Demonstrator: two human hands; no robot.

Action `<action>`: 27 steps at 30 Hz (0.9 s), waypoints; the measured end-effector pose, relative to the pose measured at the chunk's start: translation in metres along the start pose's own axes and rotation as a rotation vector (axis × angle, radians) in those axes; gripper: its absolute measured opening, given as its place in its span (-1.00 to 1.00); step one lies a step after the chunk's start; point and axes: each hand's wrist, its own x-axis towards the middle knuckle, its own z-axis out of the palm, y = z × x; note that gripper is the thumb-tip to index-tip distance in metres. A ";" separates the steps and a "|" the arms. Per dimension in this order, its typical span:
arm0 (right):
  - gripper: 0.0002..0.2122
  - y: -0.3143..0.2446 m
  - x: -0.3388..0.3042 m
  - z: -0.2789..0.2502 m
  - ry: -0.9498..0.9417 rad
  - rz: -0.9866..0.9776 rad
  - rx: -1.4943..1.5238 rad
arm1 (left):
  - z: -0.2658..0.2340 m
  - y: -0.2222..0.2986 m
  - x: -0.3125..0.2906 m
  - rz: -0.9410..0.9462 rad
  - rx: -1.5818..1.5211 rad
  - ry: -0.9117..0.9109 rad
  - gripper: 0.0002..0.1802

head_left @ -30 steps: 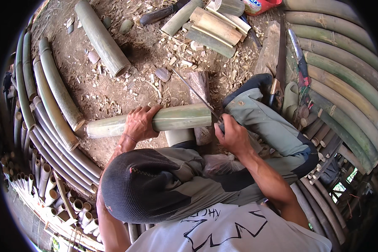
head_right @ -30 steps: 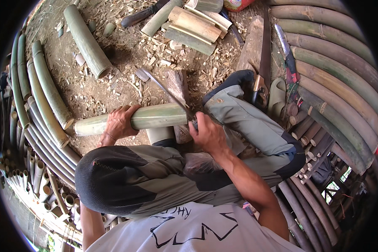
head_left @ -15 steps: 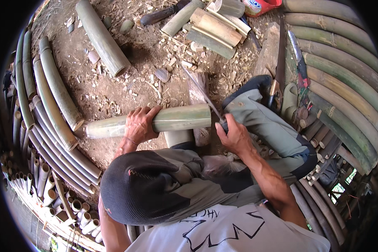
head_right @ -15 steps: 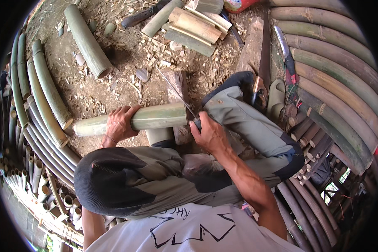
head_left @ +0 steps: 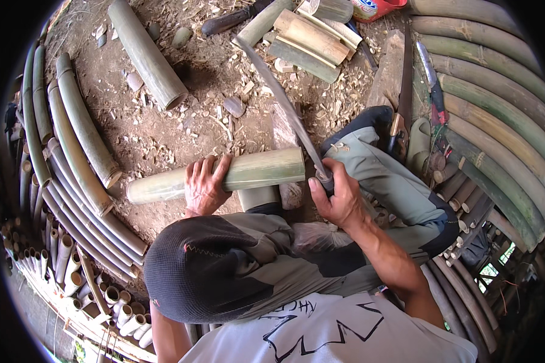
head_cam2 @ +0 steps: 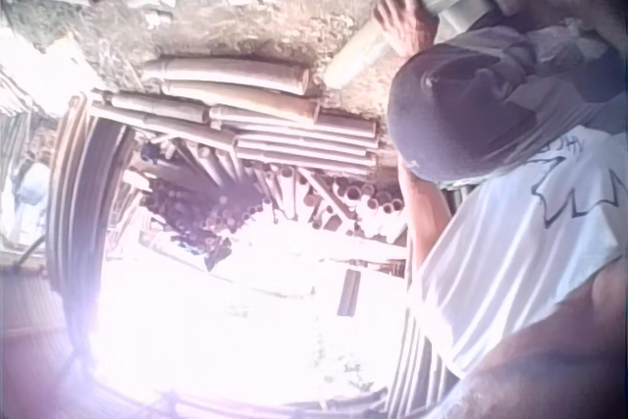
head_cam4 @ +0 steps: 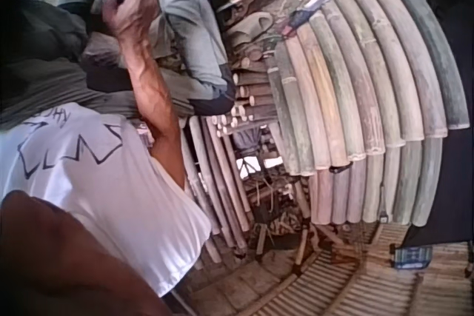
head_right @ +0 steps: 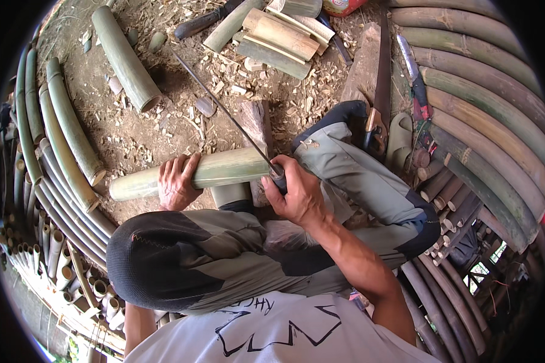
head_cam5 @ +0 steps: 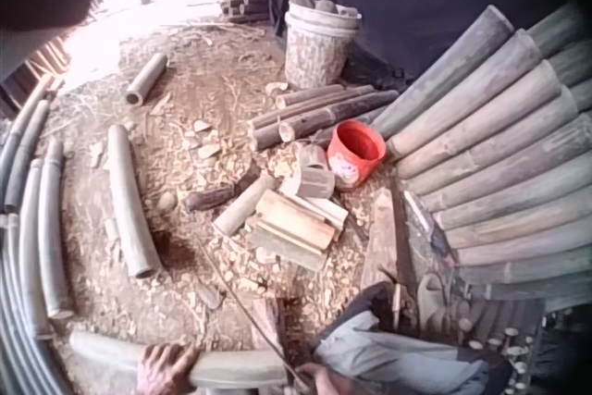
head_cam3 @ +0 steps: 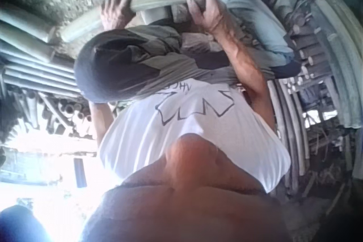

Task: The person is cutting bamboo poles into smaller sections using a saw. They are sitting on the ground surrounded by bamboo poles and other tools. The person is wearing a hat and a white shirt.

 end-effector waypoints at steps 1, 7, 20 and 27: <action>-0.70 0.007 -0.005 0.003 -0.020 -0.003 -0.067 | 0.001 0.001 -0.002 0.016 0.032 0.028 -0.13; -0.71 0.044 -0.013 0.008 -0.309 0.305 -0.258 | 0.016 0.004 -0.007 0.036 0.144 0.162 -0.11; -0.65 0.063 -0.024 0.007 -0.342 0.397 -0.244 | -0.019 0.000 0.008 0.007 0.015 -0.264 0.20; -0.68 0.000 -0.003 -0.008 -0.092 0.141 -0.057 | -0.035 -0.004 0.021 -0.119 -0.096 -0.419 -0.05</action>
